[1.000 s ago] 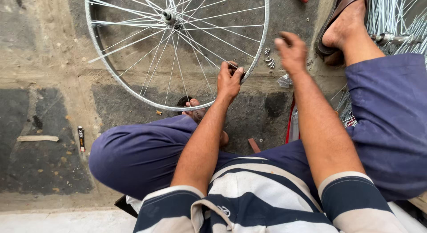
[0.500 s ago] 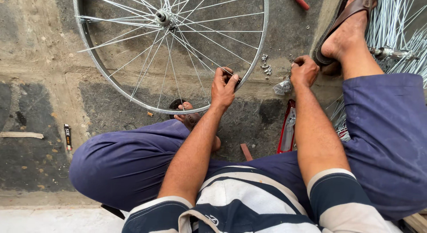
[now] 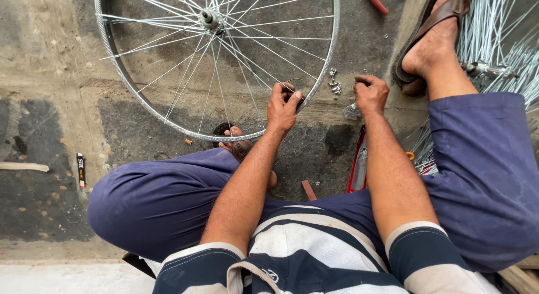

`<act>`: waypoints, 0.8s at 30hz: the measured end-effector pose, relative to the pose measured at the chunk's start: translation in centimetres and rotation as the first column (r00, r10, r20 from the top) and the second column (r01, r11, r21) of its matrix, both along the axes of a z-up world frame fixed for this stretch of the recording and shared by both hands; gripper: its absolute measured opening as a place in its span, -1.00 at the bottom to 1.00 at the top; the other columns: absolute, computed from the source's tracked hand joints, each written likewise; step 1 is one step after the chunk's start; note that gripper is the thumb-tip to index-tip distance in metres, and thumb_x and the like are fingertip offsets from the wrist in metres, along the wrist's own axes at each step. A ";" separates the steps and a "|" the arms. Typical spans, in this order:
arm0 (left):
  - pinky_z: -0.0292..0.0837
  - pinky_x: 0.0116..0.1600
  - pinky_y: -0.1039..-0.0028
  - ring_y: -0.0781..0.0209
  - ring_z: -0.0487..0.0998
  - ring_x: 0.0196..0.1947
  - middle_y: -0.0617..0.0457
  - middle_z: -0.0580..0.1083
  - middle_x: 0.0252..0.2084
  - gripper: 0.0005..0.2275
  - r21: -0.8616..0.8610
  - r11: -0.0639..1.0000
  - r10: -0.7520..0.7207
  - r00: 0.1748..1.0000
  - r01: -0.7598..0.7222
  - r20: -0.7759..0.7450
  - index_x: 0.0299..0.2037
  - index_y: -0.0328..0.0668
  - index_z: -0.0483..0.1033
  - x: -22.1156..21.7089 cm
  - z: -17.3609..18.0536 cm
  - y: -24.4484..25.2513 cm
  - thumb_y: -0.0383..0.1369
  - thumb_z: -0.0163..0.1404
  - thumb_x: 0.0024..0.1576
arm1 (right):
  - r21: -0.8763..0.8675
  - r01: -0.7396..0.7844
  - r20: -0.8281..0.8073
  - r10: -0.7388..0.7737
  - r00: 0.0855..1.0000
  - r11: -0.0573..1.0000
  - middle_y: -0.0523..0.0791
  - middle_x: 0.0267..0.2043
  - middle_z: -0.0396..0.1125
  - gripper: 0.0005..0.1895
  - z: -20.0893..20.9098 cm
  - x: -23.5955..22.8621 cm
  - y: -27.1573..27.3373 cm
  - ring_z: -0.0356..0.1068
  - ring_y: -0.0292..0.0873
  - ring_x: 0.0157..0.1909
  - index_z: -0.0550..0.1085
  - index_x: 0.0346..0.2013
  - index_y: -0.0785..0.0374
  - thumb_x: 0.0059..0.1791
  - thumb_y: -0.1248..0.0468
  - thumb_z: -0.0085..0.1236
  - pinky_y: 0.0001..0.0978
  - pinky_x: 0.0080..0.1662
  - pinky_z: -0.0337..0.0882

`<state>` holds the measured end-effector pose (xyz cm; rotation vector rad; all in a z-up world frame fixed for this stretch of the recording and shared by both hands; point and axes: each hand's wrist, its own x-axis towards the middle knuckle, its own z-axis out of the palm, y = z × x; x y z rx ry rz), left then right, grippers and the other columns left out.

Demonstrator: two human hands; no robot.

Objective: The person is sitting on the floor assembling a bicycle wheel by hand. They insert spokes into the rim and hub, then tighten the nipples to secure them.

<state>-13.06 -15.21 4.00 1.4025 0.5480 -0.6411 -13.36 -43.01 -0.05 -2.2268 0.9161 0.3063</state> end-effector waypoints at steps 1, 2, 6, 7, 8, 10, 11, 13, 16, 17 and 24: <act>0.57 -0.04 0.43 0.28 0.63 -0.16 0.03 0.57 -0.19 -0.79 -0.009 1.000 0.006 1.000 -0.006 0.013 -0.01 -0.15 0.32 -0.1 0.0 0.2 -0.32 0.01 0.23 | 0.056 0.001 -0.042 0.001 0.999 0.998 -0.12 -0.22 0.55 -0.78 0.2 0.3 0.6 0.57 -0.17 -0.18 0.63 -0.12 0.12 -0.02 0.34 0.13 -0.32 -0.05 0.57; 0.56 -0.04 0.42 0.28 0.62 -0.16 0.02 0.57 -0.19 -0.79 -0.017 1.000 0.013 1.000 -0.012 0.027 -0.01 -0.16 0.33 -0.1 0.0 0.2 -0.32 0.02 0.23 | 0.027 -0.079 -0.007 0.079 0.997 0.997 -0.11 -0.21 0.55 -0.79 0.2 0.6 1.1 0.57 -0.16 -0.16 0.64 -0.14 0.14 -0.02 0.34 0.15 -0.31 -0.04 0.56; 0.54 -0.09 0.40 0.26 0.58 -0.20 0.00 0.54 -0.21 -0.79 -0.013 1.000 0.020 0.997 -0.019 0.079 -0.02 -0.18 0.35 -0.4 -0.3 0.1 -0.32 0.04 0.24 | -0.101 -0.253 0.008 0.255 0.967 0.962 -0.06 -0.22 0.56 -0.85 -0.9 2.1 2.3 0.56 -0.14 -0.15 0.64 -0.20 0.23 -0.03 0.35 0.19 -0.24 -0.01 0.54; 0.53 -0.09 0.41 0.27 0.58 -0.21 0.02 0.54 -0.22 -0.79 -0.001 1.000 0.015 0.997 -0.015 0.074 -0.02 -0.17 0.35 -0.2 -0.4 0.1 -0.31 0.05 0.23 | -0.135 -0.261 -0.009 0.263 0.965 0.956 -0.05 -0.22 0.57 -0.87 -1.4 2.9 2.5 0.56 -0.13 -0.16 0.63 -0.22 0.26 -0.02 0.35 0.18 -0.22 -0.02 0.54; 0.52 -0.10 0.42 0.28 0.58 -0.21 0.03 0.54 -0.22 -0.79 0.012 1.000 0.011 0.998 -0.012 0.067 -0.02 -0.16 0.35 0.0 -0.5 0.1 -0.31 0.05 0.23 | -0.166 -0.291 -0.073 0.283 0.956 0.942 -0.08 -0.22 0.57 -0.85 -2.1 3.9 2.6 0.56 -0.14 -0.17 0.65 -0.23 0.19 -0.06 0.36 0.20 -0.22 -0.03 0.52; 0.50 -0.11 0.44 0.29 0.58 -0.22 0.05 0.55 -0.24 -0.79 0.020 1.000 0.005 0.999 -0.006 0.052 -0.03 -0.15 0.36 -0.5 -0.5 0.1 -0.30 0.05 0.23 | -0.217 -0.351 -0.217 0.306 0.927 0.911 -0.14 -0.20 0.57 -0.80 -3.2 4.3 2.9 0.55 -0.15 -0.19 0.69 -0.26 0.06 -0.12 0.37 0.24 -0.22 -0.05 0.49; 0.49 -0.12 0.44 0.30 0.58 -0.22 0.06 0.55 -0.25 -0.79 0.017 1.000 0.008 0.998 -0.009 0.056 -0.03 -0.15 0.36 -0.5 -0.6 0.0 -0.30 0.05 0.23 | -0.241 -0.375 -0.257 0.314 0.914 0.895 -0.10 -0.21 0.56 -0.82 -3.6 4.6 3.0 0.54 -0.11 -0.20 0.69 -0.26 0.06 -0.11 0.35 0.26 -0.21 -0.06 0.49; 0.48 -0.13 0.44 0.29 0.58 -0.23 0.06 0.56 -0.26 -0.79 0.011 1.000 0.013 0.997 -0.014 0.073 -0.03 -0.15 0.36 -0.5 -0.7 -0.1 -0.29 0.06 0.23 | -0.285 -0.424 -0.338 0.324 0.884 0.860 -0.03 -0.24 0.54 -0.87 -4.1 5.0 3.4 0.52 -0.03 -0.22 0.68 -0.27 0.07 -0.08 0.33 0.29 -0.19 -0.06 0.50; 0.49 -0.14 0.41 0.27 0.60 -0.24 0.05 0.57 -0.27 -0.79 0.043 0.999 0.010 0.994 -0.015 0.112 -0.03 -0.16 0.37 -0.5 -0.9 -0.2 -0.29 0.06 0.23 | -0.253 -0.497 -0.430 0.364 0.826 0.830 -0.01 -0.27 0.54 -0.86 -3.8 5.1 4.4 0.57 -0.06 -0.22 0.63 -0.32 0.25 0.10 0.31 0.21 -0.21 -0.11 0.59; 0.49 -0.15 0.40 0.26 0.61 -0.25 0.05 0.58 -0.27 -0.79 0.080 0.997 0.001 0.993 -0.011 0.122 -0.04 -0.16 0.37 -0.5 -1.0 -0.3 -0.29 0.06 0.23 | -0.282 -0.570 -0.413 0.438 0.798 0.772 -0.01 -0.28 0.53 -0.95 -3.6 5.2 4.7 0.56 -0.03 -0.22 0.64 -0.32 0.21 0.01 0.32 0.26 -0.16 -0.10 0.56; 0.50 -0.15 0.31 0.15 0.65 -0.24 -0.01 0.59 -0.26 -0.79 0.189 0.982 -0.023 0.990 -0.003 0.137 -0.05 -0.16 0.37 -1.1 -1.8 -0.7 -0.27 0.07 0.23 | -0.315 -0.767 -0.488 0.598 0.636 0.559 0.05 -0.31 0.52 -0.94 -3.5 6.0 4.7 0.53 0.06 -0.27 0.65 -0.35 0.16 -0.10 0.34 0.28 -0.06 -0.11 0.52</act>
